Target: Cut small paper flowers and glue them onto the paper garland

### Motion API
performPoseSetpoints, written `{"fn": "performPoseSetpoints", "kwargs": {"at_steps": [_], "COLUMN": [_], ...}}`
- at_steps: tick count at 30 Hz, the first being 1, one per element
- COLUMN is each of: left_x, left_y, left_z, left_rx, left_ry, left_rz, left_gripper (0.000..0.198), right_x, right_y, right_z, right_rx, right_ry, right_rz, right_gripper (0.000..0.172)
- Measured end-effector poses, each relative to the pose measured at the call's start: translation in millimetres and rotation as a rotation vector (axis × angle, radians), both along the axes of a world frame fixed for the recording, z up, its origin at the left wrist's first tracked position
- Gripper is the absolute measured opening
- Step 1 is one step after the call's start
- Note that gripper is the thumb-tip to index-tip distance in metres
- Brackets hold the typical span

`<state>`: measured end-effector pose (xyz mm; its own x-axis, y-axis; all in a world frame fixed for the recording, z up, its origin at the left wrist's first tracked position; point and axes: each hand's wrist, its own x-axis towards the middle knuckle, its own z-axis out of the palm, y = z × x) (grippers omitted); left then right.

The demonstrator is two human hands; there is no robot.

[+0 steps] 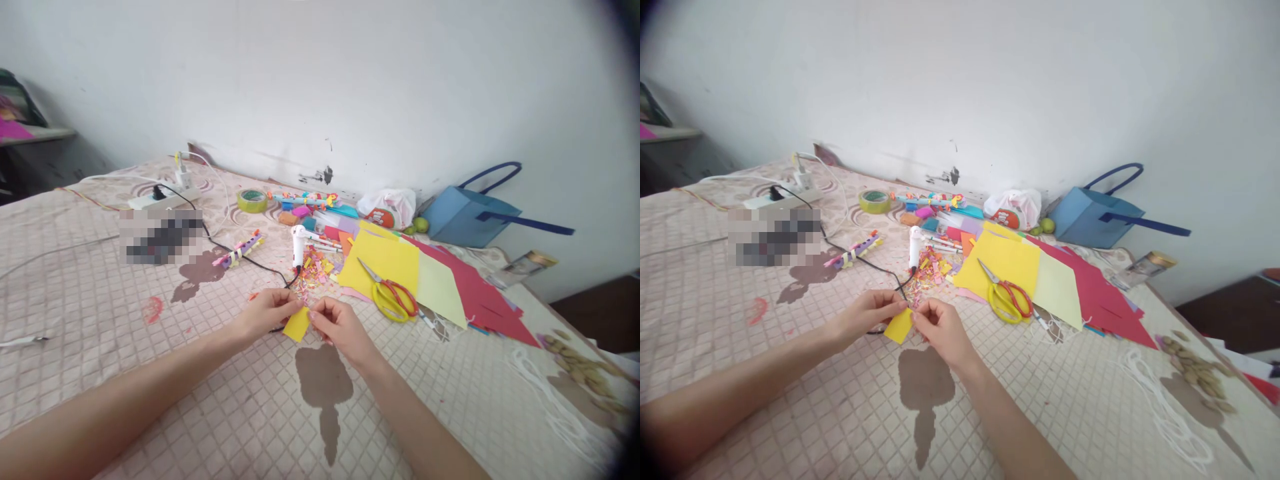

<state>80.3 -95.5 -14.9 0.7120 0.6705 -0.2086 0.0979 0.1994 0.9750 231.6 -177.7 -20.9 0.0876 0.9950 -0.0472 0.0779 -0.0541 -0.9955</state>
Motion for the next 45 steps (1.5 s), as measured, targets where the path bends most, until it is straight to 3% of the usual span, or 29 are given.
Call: {"fn": "performPoseSetpoints", "kwargs": {"at_steps": [5,8,11,13,14,16,19,25,30,33,34,38,41,45], "left_x": [-1.6,-2.3,-2.5,-2.4,-2.3,-2.3,-2.6,-3.8,-6.7,-8.7,-8.9,-7.4,-5.7,-5.1], "left_y": [0.8,1.5,2.9,4.2,5.0,6.7,8.9,9.0,14.2,18.7,19.2,14.6,7.4,0.2], "left_z": [-0.9,2.9,6.4,6.3,5.3,2.4,-1.7,4.1,11.4,12.0,12.2,12.9,12.0,8.8], "left_rx": [0.053,-0.002,-0.094,-0.131,-0.141,-0.142,-0.137,-0.17,-0.197,-0.193,-0.182,-0.099,-0.036,0.076], "left_ry": [0.041,0.069,0.063,0.055,0.055,0.064,0.071,0.04,-0.011,-0.01,-0.009,0.027,0.05,0.054], "left_rz": [-0.093,-0.091,-0.093,-0.101,-0.104,-0.102,-0.101,-0.117,-0.138,-0.1,-0.096,-0.151,-0.205,-0.23], "left_gripper": [0.033,0.032,0.032,0.032,0.032,0.032,0.032,0.028,0.028,0.03,0.03,0.031,0.031,0.029], "right_x": [4.1,38.8,100.0,140.9,157.5,179.4,187.9,184.4,174.4,145.7,131.5,65.1,27.1,8.0], "right_y": [2.5,2.5,-3.1,-8.2,-10.4,-12.7,-11.2,-10.6,-18.1,-16.1,-14.2,-6.6,-5.8,-8.6], "right_z": [5.7,19.7,25.8,20.1,14.8,2.5,-11.8,-13.7,7.1,20.9,23.4,20.9,13.5,6.5], "right_rx": [0.034,0.058,0.095,-0.001,-0.084,-0.142,-0.185,-0.209,-0.107,-0.04,0.016,0.126,0.084,0.031], "right_ry": [-0.019,-0.206,-0.658,-0.987,-1.114,-1.147,-1.138,-1.026,-0.765,-0.591,-0.434,-0.062,-0.022,-0.025], "right_rz": [-0.026,-0.029,-0.369,-0.545,-0.561,-0.527,-0.487,-0.504,-0.401,-0.252,-0.171,-0.016,-0.088,-0.155], "right_gripper": [0.025,0.027,0.026,0.024,0.025,0.028,0.032,0.031,0.039,0.043,0.039,0.027,0.027,0.03]}}
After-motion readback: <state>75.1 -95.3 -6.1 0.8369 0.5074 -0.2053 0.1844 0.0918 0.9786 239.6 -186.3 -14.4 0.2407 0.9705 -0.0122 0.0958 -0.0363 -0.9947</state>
